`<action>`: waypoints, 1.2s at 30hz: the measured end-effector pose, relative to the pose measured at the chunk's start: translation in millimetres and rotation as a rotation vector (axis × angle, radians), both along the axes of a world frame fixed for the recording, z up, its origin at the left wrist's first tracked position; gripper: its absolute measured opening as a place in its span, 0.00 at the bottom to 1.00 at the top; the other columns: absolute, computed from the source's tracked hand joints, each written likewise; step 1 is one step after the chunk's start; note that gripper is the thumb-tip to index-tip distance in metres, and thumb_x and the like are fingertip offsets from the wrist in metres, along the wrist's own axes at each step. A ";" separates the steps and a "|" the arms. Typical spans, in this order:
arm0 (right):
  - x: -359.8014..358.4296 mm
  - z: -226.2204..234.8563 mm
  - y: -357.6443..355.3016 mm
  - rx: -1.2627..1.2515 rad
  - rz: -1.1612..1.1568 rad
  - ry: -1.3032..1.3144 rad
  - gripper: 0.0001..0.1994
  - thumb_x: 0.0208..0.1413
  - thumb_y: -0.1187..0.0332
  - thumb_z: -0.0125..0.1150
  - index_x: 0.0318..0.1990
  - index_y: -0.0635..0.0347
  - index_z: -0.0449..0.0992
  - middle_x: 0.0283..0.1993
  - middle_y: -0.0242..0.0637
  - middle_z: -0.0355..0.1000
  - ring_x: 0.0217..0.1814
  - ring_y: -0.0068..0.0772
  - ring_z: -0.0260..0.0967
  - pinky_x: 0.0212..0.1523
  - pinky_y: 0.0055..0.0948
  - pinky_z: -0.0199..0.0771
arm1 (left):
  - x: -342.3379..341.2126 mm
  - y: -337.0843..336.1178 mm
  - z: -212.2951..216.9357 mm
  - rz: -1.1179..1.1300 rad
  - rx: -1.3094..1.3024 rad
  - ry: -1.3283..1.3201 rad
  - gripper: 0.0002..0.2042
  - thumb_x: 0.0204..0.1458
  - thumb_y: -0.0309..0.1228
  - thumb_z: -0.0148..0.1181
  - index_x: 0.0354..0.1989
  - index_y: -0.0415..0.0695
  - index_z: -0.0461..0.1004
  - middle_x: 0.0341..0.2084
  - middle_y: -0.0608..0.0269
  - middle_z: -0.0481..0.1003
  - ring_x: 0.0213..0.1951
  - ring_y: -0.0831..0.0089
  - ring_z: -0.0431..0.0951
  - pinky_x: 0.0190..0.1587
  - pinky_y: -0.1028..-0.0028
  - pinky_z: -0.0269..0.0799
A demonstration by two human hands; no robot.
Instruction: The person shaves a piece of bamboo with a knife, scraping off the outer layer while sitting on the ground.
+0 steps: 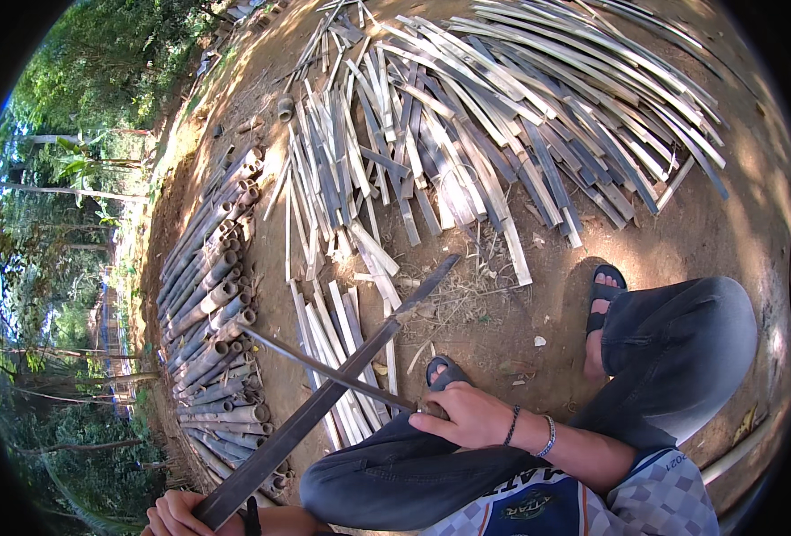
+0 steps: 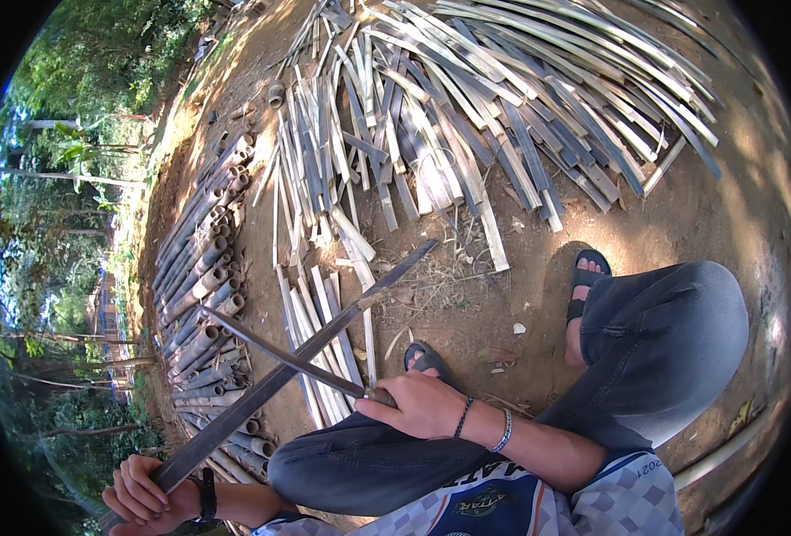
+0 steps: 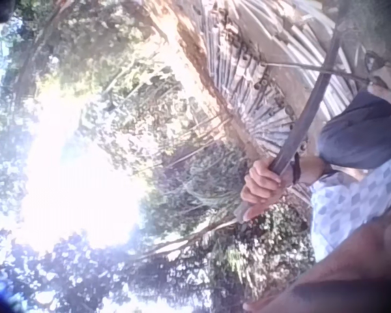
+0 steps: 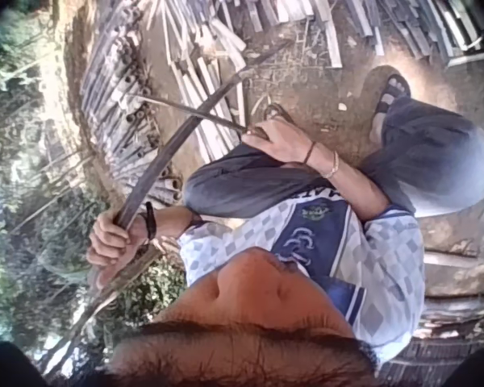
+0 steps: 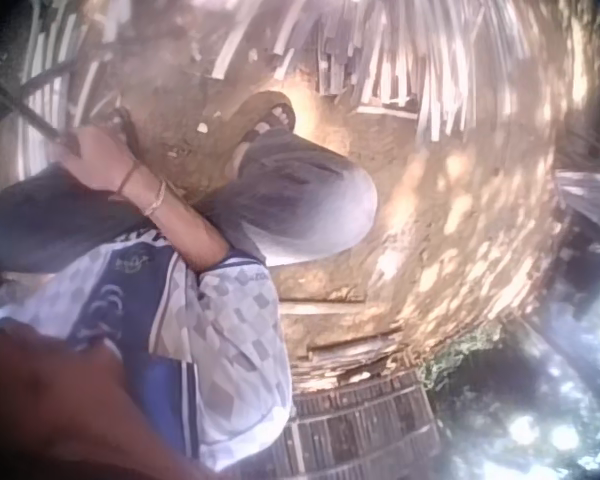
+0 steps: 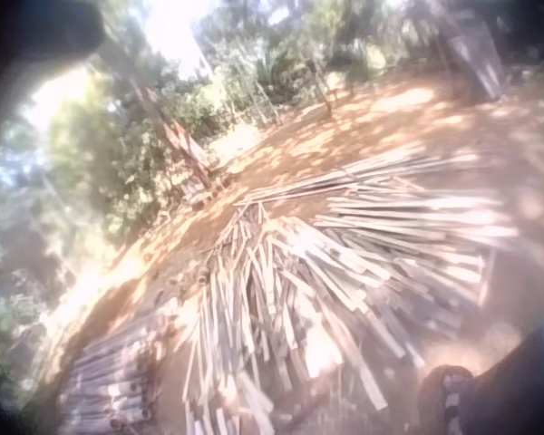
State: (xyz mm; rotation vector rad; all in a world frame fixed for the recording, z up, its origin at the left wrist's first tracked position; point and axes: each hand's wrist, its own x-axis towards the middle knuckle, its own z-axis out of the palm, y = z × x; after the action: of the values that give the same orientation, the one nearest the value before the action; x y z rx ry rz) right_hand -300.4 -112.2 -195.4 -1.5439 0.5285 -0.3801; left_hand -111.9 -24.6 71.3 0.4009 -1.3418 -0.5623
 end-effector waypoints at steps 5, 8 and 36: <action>-0.8 -57.9 -14.4 0.201 -0.135 0.126 0.32 0.57 0.42 0.47 0.29 0.71 0.74 0.19 0.52 0.70 0.28 0.53 0.73 0.33 0.41 0.72 | -14.0 -14.6 -1.9 -0.043 -0.072 0.014 0.27 0.51 0.59 0.53 0.14 0.50 0.60 0.05 0.76 0.60 0.07 0.86 0.57 0.12 0.84 0.53; 1.1 -46.6 -12.1 0.217 -0.151 0.158 0.31 0.58 0.43 0.47 0.28 0.71 0.73 0.20 0.53 0.70 0.28 0.54 0.72 0.32 0.42 0.72 | -9.1 -12.0 -2.2 -0.026 -0.060 0.015 0.27 0.50 0.59 0.53 0.14 0.50 0.60 0.05 0.76 0.61 0.07 0.86 0.57 0.12 0.84 0.53; -6.7 -19.5 6.0 -0.082 -0.092 0.003 0.29 0.58 0.45 0.48 0.26 0.67 0.73 0.21 0.56 0.70 0.29 0.59 0.70 0.33 0.47 0.70 | 2.3 -0.8 -0.5 0.012 0.004 0.025 0.24 0.53 0.51 0.55 0.11 0.52 0.57 0.02 0.77 0.58 0.05 0.86 0.55 0.17 0.85 0.50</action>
State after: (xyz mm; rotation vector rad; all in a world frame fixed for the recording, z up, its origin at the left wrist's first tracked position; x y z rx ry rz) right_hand -307.2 -106.1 -214.9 -1.6025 0.5945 -0.4748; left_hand -109.6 -25.4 70.8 0.4040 -1.3139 -0.5579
